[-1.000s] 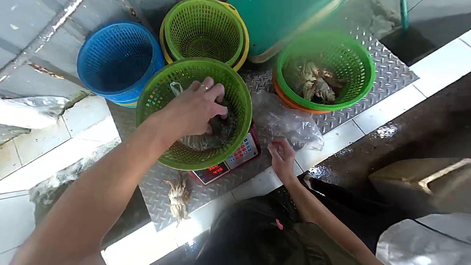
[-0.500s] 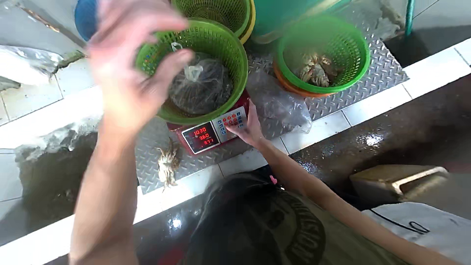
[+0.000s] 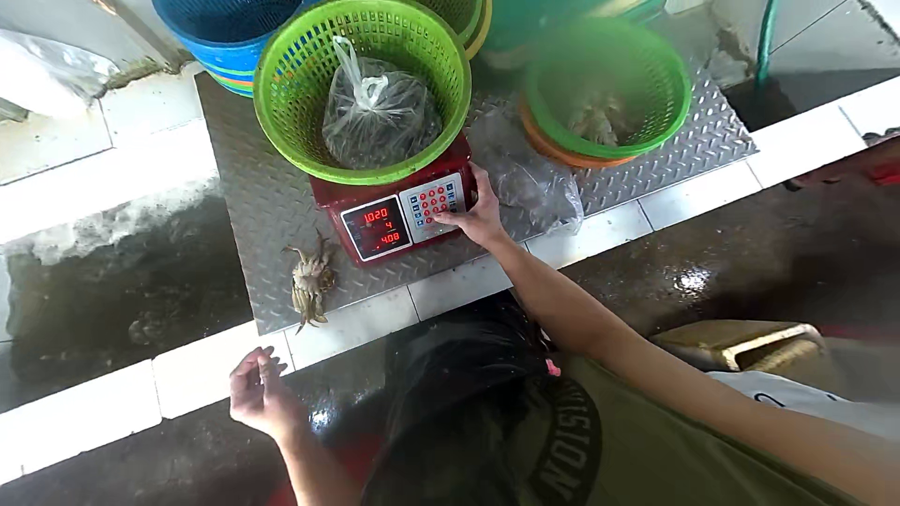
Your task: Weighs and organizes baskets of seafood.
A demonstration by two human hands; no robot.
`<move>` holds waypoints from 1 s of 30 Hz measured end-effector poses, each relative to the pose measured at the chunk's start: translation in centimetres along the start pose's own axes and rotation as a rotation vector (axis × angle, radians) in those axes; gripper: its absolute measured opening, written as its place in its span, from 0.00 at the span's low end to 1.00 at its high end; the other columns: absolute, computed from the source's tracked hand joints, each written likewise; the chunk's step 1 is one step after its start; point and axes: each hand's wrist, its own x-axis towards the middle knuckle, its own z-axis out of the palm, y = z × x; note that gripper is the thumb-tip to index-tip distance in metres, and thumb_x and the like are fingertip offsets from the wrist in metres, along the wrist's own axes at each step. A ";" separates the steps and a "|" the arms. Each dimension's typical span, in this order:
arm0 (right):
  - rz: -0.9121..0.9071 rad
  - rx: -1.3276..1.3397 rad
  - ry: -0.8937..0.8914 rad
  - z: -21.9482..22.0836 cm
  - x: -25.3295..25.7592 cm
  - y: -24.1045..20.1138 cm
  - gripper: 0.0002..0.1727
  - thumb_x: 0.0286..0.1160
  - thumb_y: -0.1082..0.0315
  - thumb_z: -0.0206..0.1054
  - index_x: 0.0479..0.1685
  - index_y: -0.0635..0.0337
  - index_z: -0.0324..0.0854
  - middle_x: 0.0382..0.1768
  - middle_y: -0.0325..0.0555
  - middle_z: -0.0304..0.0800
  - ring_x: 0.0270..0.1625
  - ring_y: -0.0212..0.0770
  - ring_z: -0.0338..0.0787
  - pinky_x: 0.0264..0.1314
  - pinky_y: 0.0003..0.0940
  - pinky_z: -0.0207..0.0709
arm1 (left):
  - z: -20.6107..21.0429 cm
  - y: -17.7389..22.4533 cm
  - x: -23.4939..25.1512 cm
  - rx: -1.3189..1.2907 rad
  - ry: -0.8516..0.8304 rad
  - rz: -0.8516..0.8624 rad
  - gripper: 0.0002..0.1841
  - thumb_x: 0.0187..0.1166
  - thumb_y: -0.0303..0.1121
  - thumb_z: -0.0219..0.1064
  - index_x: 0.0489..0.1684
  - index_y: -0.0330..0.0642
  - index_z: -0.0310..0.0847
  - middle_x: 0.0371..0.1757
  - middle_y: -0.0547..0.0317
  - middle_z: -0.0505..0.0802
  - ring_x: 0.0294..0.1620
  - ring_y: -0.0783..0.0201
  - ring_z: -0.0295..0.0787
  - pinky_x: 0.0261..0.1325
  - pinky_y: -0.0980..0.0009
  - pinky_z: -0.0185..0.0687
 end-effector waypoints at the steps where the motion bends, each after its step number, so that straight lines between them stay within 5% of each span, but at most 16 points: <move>1: -0.009 0.005 0.008 0.0 0.1 0.0 0.68 0.30 0.57 0.97 0.87 0.55 0.62 0.76 0.49 0.79 0.75 0.39 0.82 0.77 0.40 0.80 | 0.0 -0.3 -0.8 0.006 0.016 -0.011 0.10 0.85 0.25 0.61 0.57 0.29 0.80 0.46 0.56 0.94 0.37 0.67 0.92 0.39 0.70 0.91; 5: -0.010 0.043 0.017 0.4 -0.2 -0.1 0.64 0.36 0.57 0.95 0.86 0.56 0.62 0.74 0.49 0.81 0.73 0.40 0.84 0.75 0.41 0.82 | 1.0 -0.6 -2.2 0.010 -0.008 0.022 0.09 0.84 0.24 0.62 0.54 0.28 0.81 0.43 0.55 0.94 0.36 0.67 0.92 0.38 0.70 0.91; 10: 0.156 0.310 0.064 0.4 1.3 -0.7 0.49 0.39 0.67 0.94 0.73 0.58 0.74 0.60 0.49 0.89 0.61 0.43 0.91 0.63 0.41 0.90 | 2.9 -0.1 -3.1 0.045 -0.100 0.106 0.11 0.83 0.26 0.63 0.54 0.28 0.83 0.44 0.54 0.94 0.38 0.68 0.91 0.40 0.71 0.90; 16: 0.157 0.287 0.054 0.4 1.1 -0.4 0.51 0.42 0.65 0.93 0.77 0.56 0.73 0.64 0.48 0.88 0.64 0.42 0.90 0.65 0.41 0.89 | 4.8 0.3 -5.1 0.090 -0.171 0.077 0.11 0.83 0.30 0.66 0.53 0.31 0.85 0.44 0.55 0.94 0.40 0.68 0.92 0.40 0.72 0.91; 19: 0.126 0.285 0.033 0.2 0.9 0.1 0.45 0.55 0.60 0.89 0.79 0.58 0.72 0.66 0.49 0.88 0.66 0.40 0.90 0.68 0.39 0.87 | 5.4 0.0 -6.0 0.103 -0.207 0.061 0.11 0.84 0.31 0.66 0.53 0.32 0.86 0.44 0.55 0.95 0.40 0.68 0.93 0.41 0.72 0.91; 21: 0.114 0.300 0.059 0.0 1.2 0.2 0.35 0.65 0.58 0.83 0.73 0.61 0.78 0.61 0.49 0.91 0.63 0.40 0.92 0.67 0.38 0.88 | 6.0 -0.1 -6.4 0.103 -0.233 0.063 0.11 0.84 0.31 0.65 0.53 0.33 0.86 0.44 0.56 0.95 0.40 0.69 0.93 0.41 0.72 0.91; 25: 0.056 0.281 0.198 0.5 1.8 0.4 0.28 0.59 0.59 0.87 0.58 0.62 0.86 0.49 0.46 0.97 0.53 0.39 0.96 0.59 0.39 0.93 | 7.2 -0.3 -6.8 0.103 -0.267 0.061 0.11 0.84 0.32 0.65 0.53 0.35 0.87 0.43 0.57 0.95 0.39 0.69 0.93 0.40 0.73 0.92; 28: -0.111 0.228 0.286 1.3 1.1 0.5 0.27 0.61 0.64 0.86 0.60 0.65 0.85 0.51 0.48 0.95 0.52 0.40 0.96 0.55 0.39 0.94 | 7.7 -0.3 -6.6 0.121 -0.299 0.076 0.11 0.85 0.32 0.64 0.54 0.34 0.86 0.43 0.56 0.95 0.39 0.69 0.93 0.40 0.72 0.91; 30: -0.143 0.095 0.301 2.0 0.2 0.3 0.35 0.62 0.58 0.85 0.69 0.64 0.78 0.58 0.49 0.92 0.58 0.40 0.94 0.59 0.40 0.94 | 8.0 -0.3 -6.5 0.125 -0.307 0.077 0.11 0.85 0.33 0.64 0.54 0.34 0.86 0.43 0.57 0.95 0.39 0.69 0.93 0.40 0.72 0.91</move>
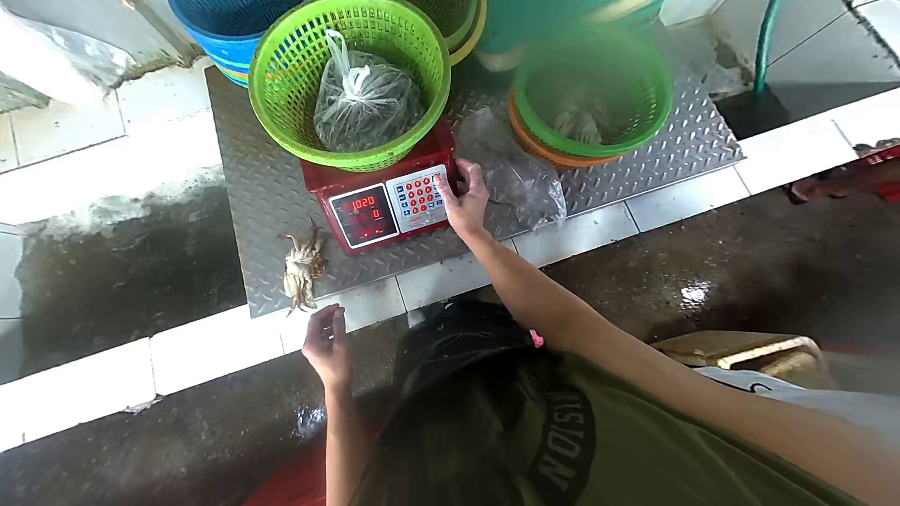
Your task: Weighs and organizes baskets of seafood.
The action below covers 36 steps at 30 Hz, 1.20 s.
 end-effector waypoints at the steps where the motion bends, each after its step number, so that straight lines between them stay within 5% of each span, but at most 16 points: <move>1: 0.010 -0.101 -0.022 0.4 -0.6 -0.2 0.46 0.58 0.51 0.86 0.77 0.63 0.71 0.66 0.51 0.87 0.66 0.42 0.90 0.67 0.43 0.89 | 0.1 0.1 0.2 0.000 -0.004 0.002 0.11 0.85 0.33 0.64 0.53 0.35 0.86 0.42 0.57 0.95 0.39 0.70 0.93 0.40 0.73 0.91; 4: 0.135 -0.354 -0.024 2.0 -1.7 -0.7 0.70 0.38 0.32 0.86 0.91 0.55 0.56 0.80 0.52 0.73 0.81 0.51 0.74 0.79 0.64 0.67 | 0.3 0.1 0.4 0.007 -0.037 0.003 0.12 0.85 0.33 0.64 0.53 0.34 0.87 0.42 0.57 0.95 0.38 0.71 0.92 0.39 0.74 0.90; 7: 0.229 -0.298 0.010 2.6 -1.6 -0.8 0.72 0.29 0.32 0.89 0.91 0.46 0.59 0.81 0.47 0.74 0.82 0.49 0.73 0.84 0.67 0.61 | 0.1 -0.2 0.3 0.027 -0.063 -0.008 0.11 0.85 0.34 0.64 0.52 0.36 0.87 0.42 0.58 0.95 0.39 0.70 0.93 0.41 0.73 0.91; 13: 0.139 0.025 -0.172 -0.6 -1.4 -0.1 0.68 0.31 0.61 0.95 0.88 0.55 0.60 0.77 0.51 0.77 0.76 0.43 0.81 0.77 0.42 0.81 | -0.4 -1.4 -0.1 0.015 -0.051 -0.015 0.12 0.85 0.34 0.64 0.53 0.35 0.87 0.42 0.58 0.95 0.39 0.70 0.93 0.40 0.74 0.91; 17: 0.224 0.177 -0.152 -0.5 -1.6 -0.1 0.66 0.27 0.72 0.95 0.86 0.53 0.63 0.73 0.50 0.82 0.71 0.44 0.86 0.70 0.44 0.88 | -0.5 -1.5 -0.6 0.012 -0.067 -0.029 0.11 0.85 0.34 0.64 0.53 0.36 0.87 0.43 0.58 0.95 0.40 0.70 0.93 0.41 0.73 0.91; 22: 0.329 0.250 -0.102 0.1 0.0 -1.3 0.50 0.43 0.70 0.92 0.76 0.60 0.70 0.64 0.53 0.86 0.61 0.45 0.91 0.61 0.41 0.91 | -0.4 -1.8 -0.4 0.014 -0.074 -0.030 0.12 0.85 0.35 0.64 0.52 0.36 0.87 0.42 0.58 0.95 0.39 0.71 0.93 0.41 0.74 0.91; 25: 0.374 0.233 -0.027 0.7 0.3 -0.9 0.45 0.41 0.69 0.93 0.69 0.60 0.76 0.58 0.52 0.91 0.55 0.44 0.94 0.56 0.41 0.93 | -0.4 -1.9 -0.7 0.018 -0.079 -0.044 0.11 0.85 0.34 0.64 0.52 0.37 0.88 0.43 0.58 0.96 0.40 0.71 0.94 0.42 0.73 0.92; 31: 0.298 0.054 -0.084 -0.1 -0.6 -0.5 0.45 0.51 0.56 0.91 0.73 0.58 0.73 0.60 0.47 0.91 0.60 0.39 0.93 0.63 0.40 0.90 | -0.1 -1.7 -0.9 0.021 -0.063 -0.038 0.11 0.84 0.33 0.65 0.53 0.36 0.88 0.44 0.57 0.96 0.42 0.70 0.94 0.43 0.72 0.93; 36: 0.157 -0.153 0.002 -1.9 -2.7 -2.1 0.39 0.64 0.47 0.81 0.73 0.59 0.77 0.67 0.49 0.87 0.70 0.42 0.86 0.73 0.43 0.81 | -1.2 -1.4 1.8 0.160 0.083 0.021 0.16 0.83 0.35 0.67 0.61 0.34 0.84 0.54 0.49 0.93 0.53 0.62 0.92 0.51 0.66 0.91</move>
